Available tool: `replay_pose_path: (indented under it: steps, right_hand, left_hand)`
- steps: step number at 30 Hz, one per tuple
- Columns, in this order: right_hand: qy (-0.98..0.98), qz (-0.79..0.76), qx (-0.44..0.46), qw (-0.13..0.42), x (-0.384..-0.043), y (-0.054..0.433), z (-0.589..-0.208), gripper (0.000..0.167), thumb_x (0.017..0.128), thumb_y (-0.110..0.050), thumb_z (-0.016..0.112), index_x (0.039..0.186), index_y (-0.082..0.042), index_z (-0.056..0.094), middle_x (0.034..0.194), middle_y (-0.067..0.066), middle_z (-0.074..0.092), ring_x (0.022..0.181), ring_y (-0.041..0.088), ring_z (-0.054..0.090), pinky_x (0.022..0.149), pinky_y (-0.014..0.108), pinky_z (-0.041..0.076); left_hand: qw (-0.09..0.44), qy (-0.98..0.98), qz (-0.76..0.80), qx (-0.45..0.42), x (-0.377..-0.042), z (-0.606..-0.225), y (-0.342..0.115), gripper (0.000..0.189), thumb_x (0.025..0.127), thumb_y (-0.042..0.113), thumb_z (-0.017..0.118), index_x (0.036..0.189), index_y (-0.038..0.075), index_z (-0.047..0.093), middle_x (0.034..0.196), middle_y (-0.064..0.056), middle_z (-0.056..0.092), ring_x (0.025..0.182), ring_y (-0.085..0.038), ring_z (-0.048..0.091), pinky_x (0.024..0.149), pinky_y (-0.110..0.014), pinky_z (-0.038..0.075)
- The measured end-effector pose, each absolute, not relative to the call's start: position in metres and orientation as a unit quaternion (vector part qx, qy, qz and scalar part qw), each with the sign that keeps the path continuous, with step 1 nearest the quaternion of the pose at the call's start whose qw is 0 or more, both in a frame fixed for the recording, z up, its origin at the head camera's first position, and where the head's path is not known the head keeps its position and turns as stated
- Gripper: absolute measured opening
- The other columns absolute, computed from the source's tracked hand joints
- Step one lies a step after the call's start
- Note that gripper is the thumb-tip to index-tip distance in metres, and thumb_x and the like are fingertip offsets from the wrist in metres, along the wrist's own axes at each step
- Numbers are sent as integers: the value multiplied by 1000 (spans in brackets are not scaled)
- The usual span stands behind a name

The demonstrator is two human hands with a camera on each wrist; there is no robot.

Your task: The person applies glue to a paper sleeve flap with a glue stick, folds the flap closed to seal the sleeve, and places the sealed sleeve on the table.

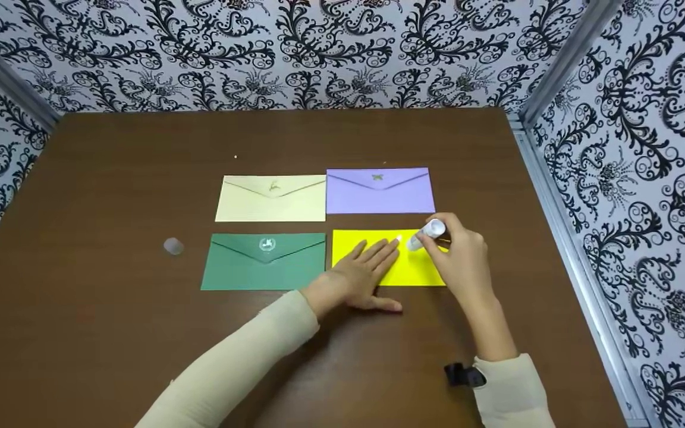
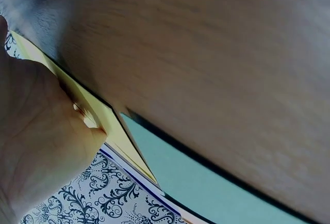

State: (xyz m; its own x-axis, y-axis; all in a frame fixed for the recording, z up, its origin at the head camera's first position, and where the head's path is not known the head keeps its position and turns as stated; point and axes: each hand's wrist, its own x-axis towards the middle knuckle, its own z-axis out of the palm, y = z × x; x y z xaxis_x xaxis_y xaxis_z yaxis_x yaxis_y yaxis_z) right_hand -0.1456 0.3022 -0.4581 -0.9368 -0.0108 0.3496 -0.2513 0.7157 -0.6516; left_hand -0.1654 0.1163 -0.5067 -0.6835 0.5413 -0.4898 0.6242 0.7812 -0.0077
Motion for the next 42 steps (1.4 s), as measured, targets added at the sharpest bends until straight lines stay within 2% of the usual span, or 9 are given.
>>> replay_pose_path:
  steps: [9, 28, 31, 37, 39, 42]
  right_hand:
    - [-912, 370, 71, 163, -145, 303, -458, 30, 86, -7, 77, 110, 5, 63, 107, 25, 73, 98, 43, 70, 73, -3, 45]
    - [-911, 365, 74, 174, -145, 304, -460, 29, 85, -5, 78, 109, 5, 64, 105, 25, 73, 96, 43, 71, 72, -4, 44]
    - [-911, 367, 73, 175, -145, 304, -461, 29, 85, -5, 78, 109, 5, 64, 105, 25, 73, 96, 43, 71, 72, -4, 44]
    - [-910, 375, 70, 165, -144, 303, -461, 31, 85, -6, 77, 110, 6, 63, 108, 25, 73, 98, 43, 71, 74, 0, 47]
    - [-909, 377, 68, 168, -144, 302, -461, 31, 85, -5, 78, 111, 5, 63, 108, 25, 73, 98, 40, 71, 74, 0, 47]
    - [-906, 379, 65, 178, -145, 301, -461, 31, 85, -6, 78, 111, 5, 64, 106, 23, 74, 95, 13, 74, 73, -1, 47]
  left_hand:
    - [250, 914, -95, 305, -168, -517, 123, 110, 78, 93, 23, 156, 30, -22, 163, 13, -31, 154, -7, -20, 128, -36, -8]
    - [248, 914, -102, 303, -166, -516, 123, 110, 78, 93, 20, 156, 29, -24, 162, 13, -32, 154, -8, -21, 128, -37, -8]
    - [243, 914, -97, 310, -165, -512, 120, 108, 81, 91, 21, 157, 28, -21, 163, 12, -29, 154, -8, -19, 129, -37, -8]
    - [210, 911, -102, 340, -163, -504, 111, 101, 88, 83, 30, 161, 25, -10, 168, 10, -17, 157, -10, -10, 130, -36, 1]
    - [202, 912, -92, 346, -164, -503, 109, 98, 90, 79, 35, 161, 25, -6, 169, 10, -13, 157, -10, -7, 130, -35, 4]
    - [198, 913, -56, 352, -168, -503, 107, 92, 94, 71, 43, 162, 24, 1, 170, 9, -7, 157, -11, -2, 130, -35, 7]
